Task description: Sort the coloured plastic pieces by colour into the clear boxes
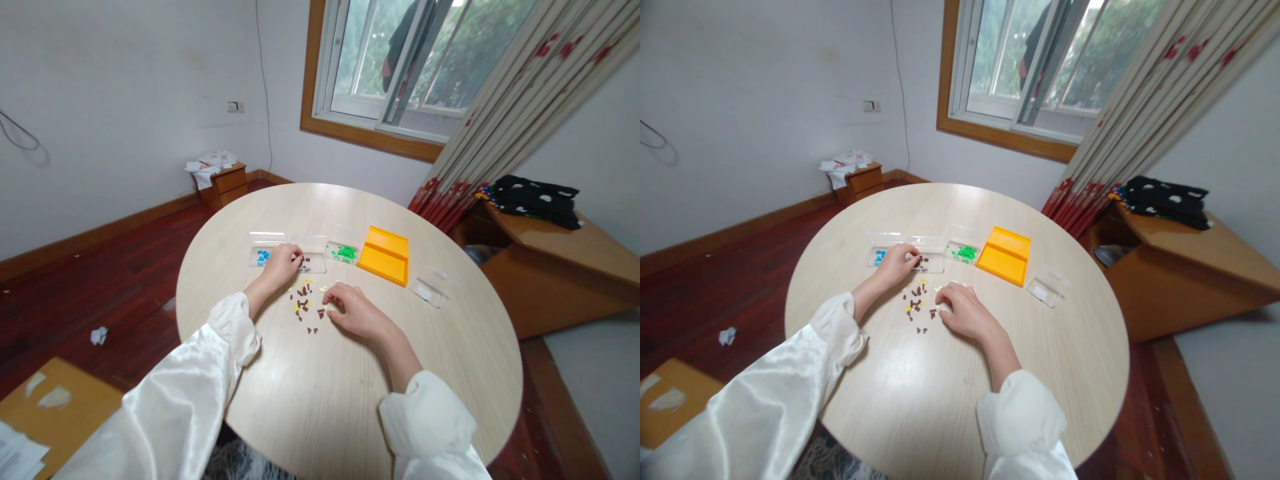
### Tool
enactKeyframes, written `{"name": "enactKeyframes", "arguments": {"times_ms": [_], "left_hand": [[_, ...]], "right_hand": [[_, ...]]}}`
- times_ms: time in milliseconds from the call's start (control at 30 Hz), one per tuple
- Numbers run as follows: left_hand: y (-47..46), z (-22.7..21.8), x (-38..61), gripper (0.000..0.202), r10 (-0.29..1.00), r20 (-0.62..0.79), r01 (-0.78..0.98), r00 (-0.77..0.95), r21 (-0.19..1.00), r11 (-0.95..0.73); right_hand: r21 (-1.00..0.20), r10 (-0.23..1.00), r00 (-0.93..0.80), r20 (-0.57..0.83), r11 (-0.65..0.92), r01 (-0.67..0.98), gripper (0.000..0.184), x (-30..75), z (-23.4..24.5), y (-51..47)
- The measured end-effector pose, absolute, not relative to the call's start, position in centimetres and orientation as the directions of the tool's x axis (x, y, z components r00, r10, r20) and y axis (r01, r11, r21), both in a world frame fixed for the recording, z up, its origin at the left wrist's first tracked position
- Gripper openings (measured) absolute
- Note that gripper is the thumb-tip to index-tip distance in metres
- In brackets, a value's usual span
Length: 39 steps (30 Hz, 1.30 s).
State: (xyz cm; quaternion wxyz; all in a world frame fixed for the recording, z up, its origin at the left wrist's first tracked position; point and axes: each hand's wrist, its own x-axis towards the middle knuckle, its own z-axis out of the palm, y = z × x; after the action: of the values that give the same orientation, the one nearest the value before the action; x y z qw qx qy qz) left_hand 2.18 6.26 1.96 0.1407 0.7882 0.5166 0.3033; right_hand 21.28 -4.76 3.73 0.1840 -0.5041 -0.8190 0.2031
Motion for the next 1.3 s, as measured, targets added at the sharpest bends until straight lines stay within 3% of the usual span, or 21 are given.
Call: {"name": "enactKeyframes", "arguments": {"times_ms": [333,467,567,867,1133,1300], "left_hand": [[6.5,1.7,2.2,0.016,0.893,0.337,0.737,0.298,0.514,-0.439],[6.3,2.0,2.2,0.017,0.895,0.332,0.730,0.297,0.525,-0.437],[6.2,2.0,2.2,0.017,0.895,0.328,0.723,0.302,0.533,-0.440],[6.1,2.0,2.4,0.017,0.885,0.361,0.665,0.295,0.587,-0.462],[4.2,3.6,3.1,0.023,0.750,0.275,0.420,0.602,0.690,-0.589],[3.5,4.0,3.3,0.020,0.679,0.199,0.360,0.707,0.724,-0.588]], "right_hand": [[-0.456,0.922,-0.377,0.092,0.375,0.807,0.009,21.2,3.3,-4.4],[-0.421,0.940,-0.314,0.136,0.341,0.841,0.017,21.4,3.2,-4.3],[-0.455,0.917,-0.352,0.187,0.399,0.796,0.025,21.2,3.3,-4.5],[-0.469,0.895,-0.425,0.138,0.437,0.768,0.014,20.3,3.3,-4.6],[-0.425,0.916,-0.268,0.298,0.379,0.822,0.009,20.6,2.6,-3.9],[-0.415,0.904,-0.197,0.379,0.356,0.837,0.009,20.7,2.5,-3.7]]}}
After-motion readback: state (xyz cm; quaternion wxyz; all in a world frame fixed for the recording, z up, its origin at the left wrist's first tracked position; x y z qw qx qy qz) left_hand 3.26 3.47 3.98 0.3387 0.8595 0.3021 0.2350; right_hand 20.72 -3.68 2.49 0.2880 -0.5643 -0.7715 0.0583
